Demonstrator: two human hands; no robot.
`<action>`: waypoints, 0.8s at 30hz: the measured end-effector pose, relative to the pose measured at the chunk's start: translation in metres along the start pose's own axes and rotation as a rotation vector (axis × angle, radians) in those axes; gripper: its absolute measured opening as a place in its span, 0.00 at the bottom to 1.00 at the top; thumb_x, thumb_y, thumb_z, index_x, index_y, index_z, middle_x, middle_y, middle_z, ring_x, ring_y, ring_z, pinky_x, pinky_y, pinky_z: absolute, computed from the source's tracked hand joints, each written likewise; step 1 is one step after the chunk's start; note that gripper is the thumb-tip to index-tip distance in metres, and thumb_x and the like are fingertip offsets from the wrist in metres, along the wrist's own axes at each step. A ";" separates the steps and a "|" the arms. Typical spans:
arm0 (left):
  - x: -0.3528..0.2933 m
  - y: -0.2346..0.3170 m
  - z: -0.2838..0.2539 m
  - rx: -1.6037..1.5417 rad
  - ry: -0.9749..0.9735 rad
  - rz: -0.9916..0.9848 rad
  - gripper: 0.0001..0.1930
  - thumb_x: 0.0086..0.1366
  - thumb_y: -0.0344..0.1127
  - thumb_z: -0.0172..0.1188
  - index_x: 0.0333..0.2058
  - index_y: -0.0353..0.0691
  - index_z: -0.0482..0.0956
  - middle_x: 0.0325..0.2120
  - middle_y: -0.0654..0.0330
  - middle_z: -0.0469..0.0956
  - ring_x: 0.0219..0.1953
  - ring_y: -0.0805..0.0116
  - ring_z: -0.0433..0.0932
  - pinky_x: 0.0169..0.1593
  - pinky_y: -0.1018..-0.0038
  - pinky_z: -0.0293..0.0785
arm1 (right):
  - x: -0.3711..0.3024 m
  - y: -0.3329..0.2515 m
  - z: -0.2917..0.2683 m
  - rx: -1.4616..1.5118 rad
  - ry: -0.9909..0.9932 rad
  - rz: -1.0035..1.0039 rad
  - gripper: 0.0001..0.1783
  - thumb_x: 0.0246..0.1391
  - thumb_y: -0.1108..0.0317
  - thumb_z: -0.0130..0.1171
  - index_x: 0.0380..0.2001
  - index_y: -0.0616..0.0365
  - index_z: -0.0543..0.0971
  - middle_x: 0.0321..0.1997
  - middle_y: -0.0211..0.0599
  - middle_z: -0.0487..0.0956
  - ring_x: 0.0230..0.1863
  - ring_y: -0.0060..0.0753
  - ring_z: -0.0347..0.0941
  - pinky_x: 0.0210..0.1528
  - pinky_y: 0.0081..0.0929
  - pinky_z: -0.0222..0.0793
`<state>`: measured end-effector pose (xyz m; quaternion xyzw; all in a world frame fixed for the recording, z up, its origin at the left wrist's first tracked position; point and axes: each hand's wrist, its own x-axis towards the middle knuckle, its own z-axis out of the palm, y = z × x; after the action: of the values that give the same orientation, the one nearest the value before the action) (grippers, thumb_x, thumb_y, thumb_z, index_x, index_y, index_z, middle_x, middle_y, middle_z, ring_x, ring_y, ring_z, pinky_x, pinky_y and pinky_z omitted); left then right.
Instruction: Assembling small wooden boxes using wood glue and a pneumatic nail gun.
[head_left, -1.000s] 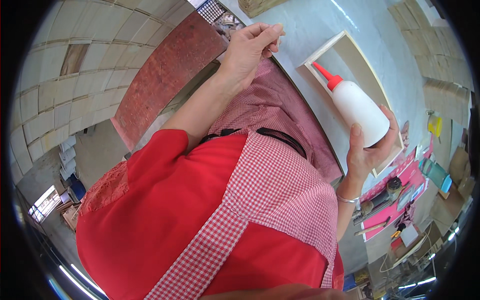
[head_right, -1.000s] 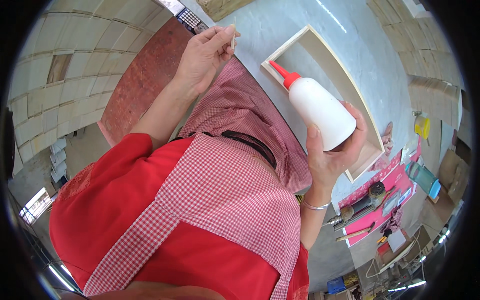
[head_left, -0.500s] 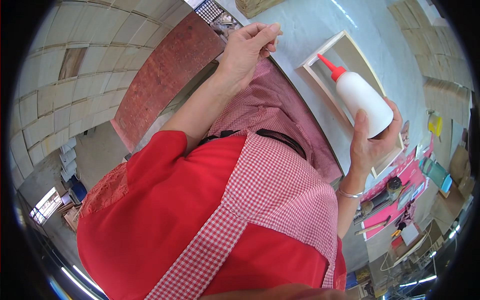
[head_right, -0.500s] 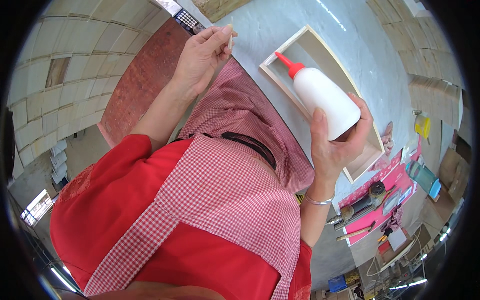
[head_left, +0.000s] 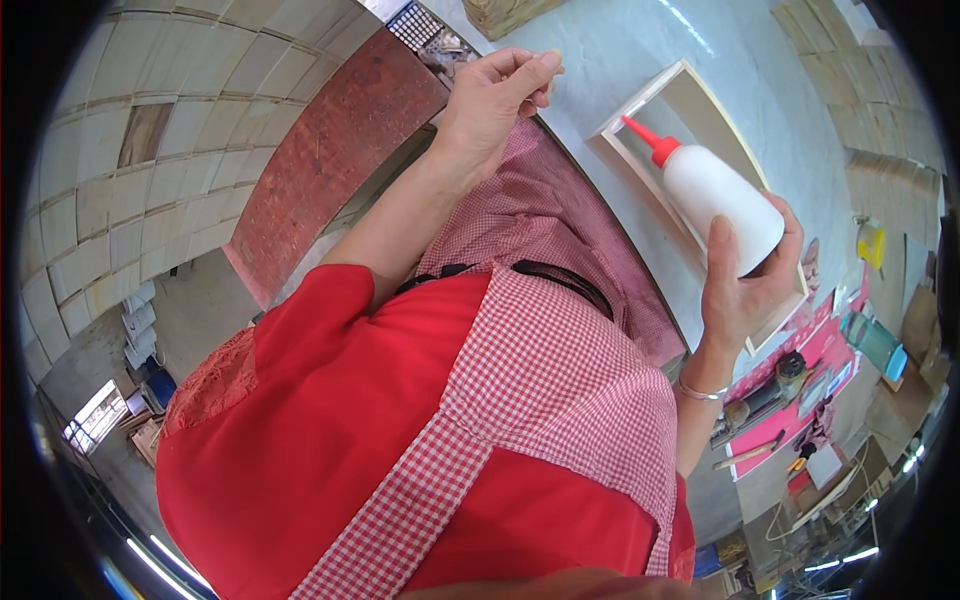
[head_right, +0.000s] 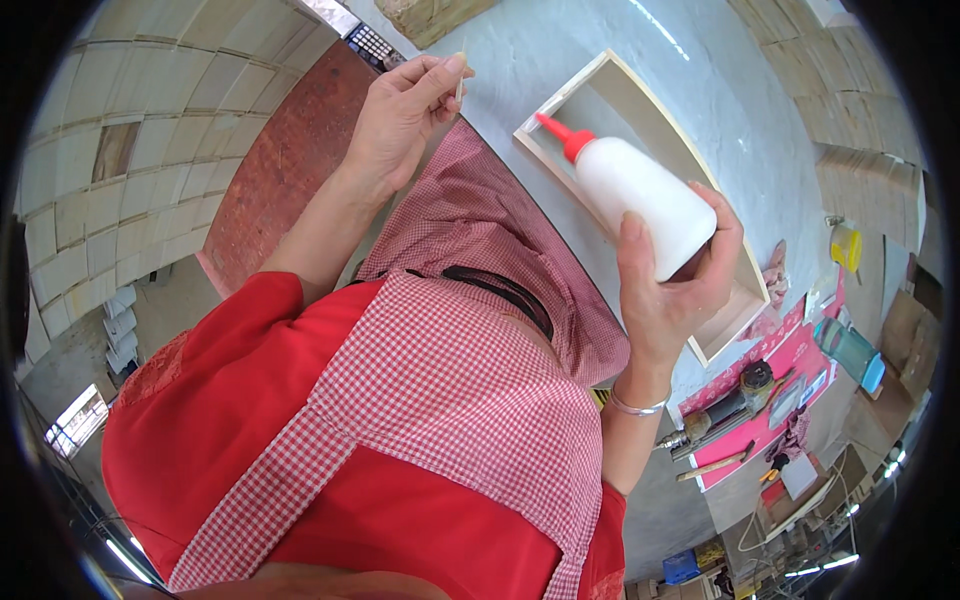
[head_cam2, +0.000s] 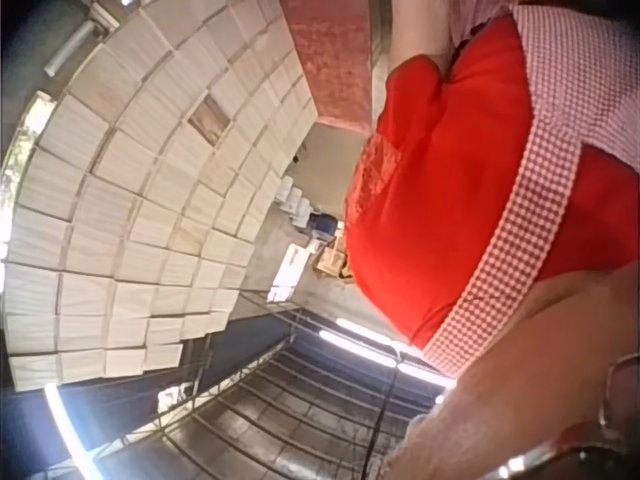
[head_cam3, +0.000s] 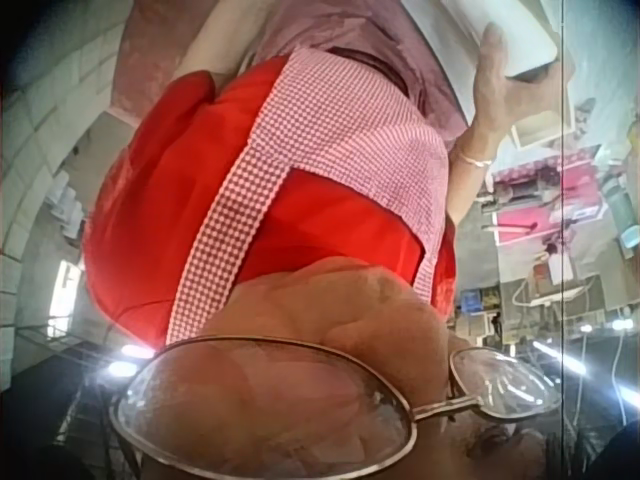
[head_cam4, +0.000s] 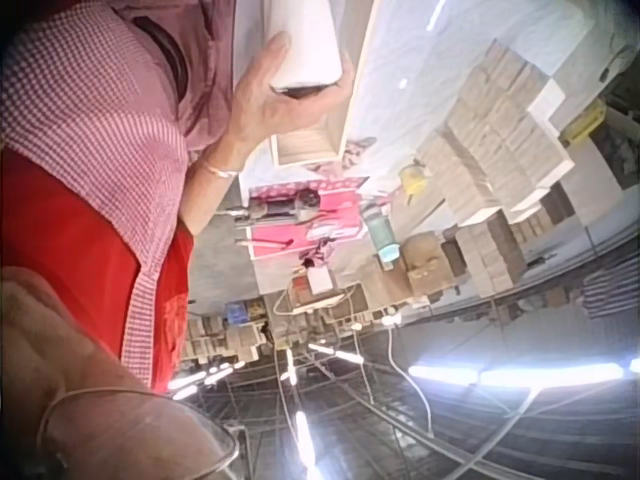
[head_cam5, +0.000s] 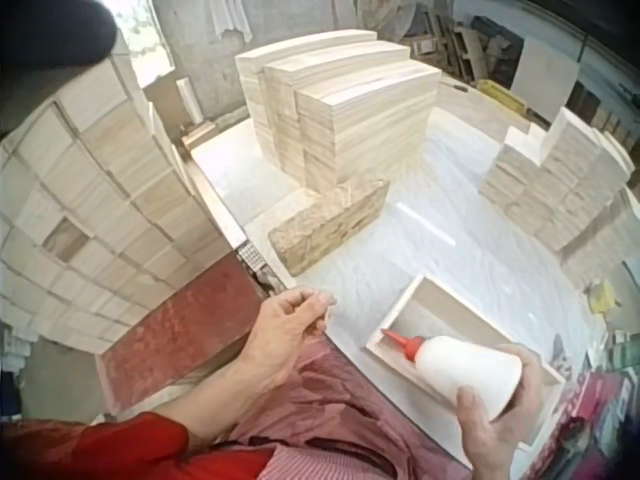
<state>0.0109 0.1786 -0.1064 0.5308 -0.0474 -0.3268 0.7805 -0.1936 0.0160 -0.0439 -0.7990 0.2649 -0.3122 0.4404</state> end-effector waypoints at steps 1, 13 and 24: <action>0.000 0.000 0.001 0.060 -0.001 0.015 0.10 0.65 0.37 0.62 0.34 0.35 0.80 0.25 0.68 0.73 0.27 0.82 0.69 0.35 0.84 0.66 | 0.001 0.003 0.001 -0.001 0.005 0.000 0.27 0.51 0.66 0.68 0.52 0.63 0.70 0.46 0.40 0.76 0.45 0.32 0.75 0.48 0.27 0.73; 0.005 0.013 0.042 0.795 -0.034 0.246 0.15 0.54 0.41 0.70 0.28 0.31 0.83 0.18 0.63 0.79 0.21 0.81 0.72 0.26 0.80 0.67 | -0.016 0.020 -0.035 0.201 0.457 0.156 0.28 0.56 0.57 0.61 0.51 0.69 0.70 0.40 0.45 0.78 0.26 0.31 0.74 0.25 0.22 0.67; 0.008 0.005 0.053 1.074 0.003 0.335 0.15 0.49 0.42 0.72 0.26 0.33 0.85 0.18 0.56 0.81 0.19 0.73 0.77 0.28 0.75 0.73 | -0.040 0.014 -0.060 0.298 0.576 0.185 0.32 0.50 0.52 0.64 0.49 0.66 0.71 0.42 0.47 0.77 0.31 0.37 0.75 0.23 0.23 0.66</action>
<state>-0.0027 0.1335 -0.0813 0.8393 -0.2896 -0.1279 0.4420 -0.2667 0.0051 -0.0416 -0.5775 0.4015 -0.5190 0.4858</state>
